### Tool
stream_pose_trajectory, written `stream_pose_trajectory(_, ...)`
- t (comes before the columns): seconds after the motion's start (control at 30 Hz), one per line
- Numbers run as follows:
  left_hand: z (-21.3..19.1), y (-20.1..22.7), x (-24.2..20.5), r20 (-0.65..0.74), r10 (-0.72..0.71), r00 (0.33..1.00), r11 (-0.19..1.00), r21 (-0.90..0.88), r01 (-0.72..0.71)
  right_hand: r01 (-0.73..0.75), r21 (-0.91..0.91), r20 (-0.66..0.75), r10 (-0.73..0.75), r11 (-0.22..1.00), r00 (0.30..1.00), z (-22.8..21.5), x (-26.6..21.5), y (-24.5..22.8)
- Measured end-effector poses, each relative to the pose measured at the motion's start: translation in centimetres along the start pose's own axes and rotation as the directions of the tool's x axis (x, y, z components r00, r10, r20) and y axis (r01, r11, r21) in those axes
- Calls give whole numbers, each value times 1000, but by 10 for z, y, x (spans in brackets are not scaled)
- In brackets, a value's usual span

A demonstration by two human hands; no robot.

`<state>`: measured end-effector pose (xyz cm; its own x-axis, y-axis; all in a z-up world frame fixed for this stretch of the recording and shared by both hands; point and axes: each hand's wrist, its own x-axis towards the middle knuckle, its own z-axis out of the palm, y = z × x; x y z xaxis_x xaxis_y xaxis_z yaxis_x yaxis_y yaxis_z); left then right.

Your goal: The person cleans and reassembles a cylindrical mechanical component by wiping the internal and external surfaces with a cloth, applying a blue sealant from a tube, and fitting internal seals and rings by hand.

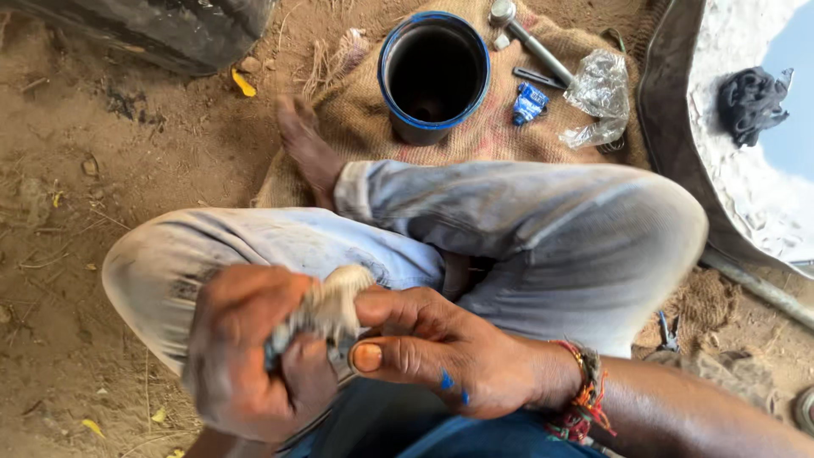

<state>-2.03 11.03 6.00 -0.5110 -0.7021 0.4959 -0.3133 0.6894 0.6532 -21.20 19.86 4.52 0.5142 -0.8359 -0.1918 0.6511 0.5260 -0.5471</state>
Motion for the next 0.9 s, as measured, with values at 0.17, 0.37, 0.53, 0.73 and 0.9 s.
stream_pose_trajectory(0.17,-2,-13,41,-36,-176,984,973,145,180,283,-584,-18,-360,761,933,-3,-7,-13)
stream_pose_trajectory(0.37,32,-169,101,69,-117,991,993,9,116,86,-601,-582,-508,795,635,-25,-51,-29)
stream_pose_trajectory(0.53,122,-253,159,296,-422,857,867,-143,477,353,-699,-543,-782,622,306,-50,-61,-54)
stream_pose_trajectory(0.73,187,-262,170,503,-416,758,909,224,351,-58,-821,-560,-781,568,276,-147,10,-137)
stream_pose_trajectory(0.9,176,-262,175,522,-315,793,767,-352,536,66,-601,-713,-571,797,407,-211,45,-122)
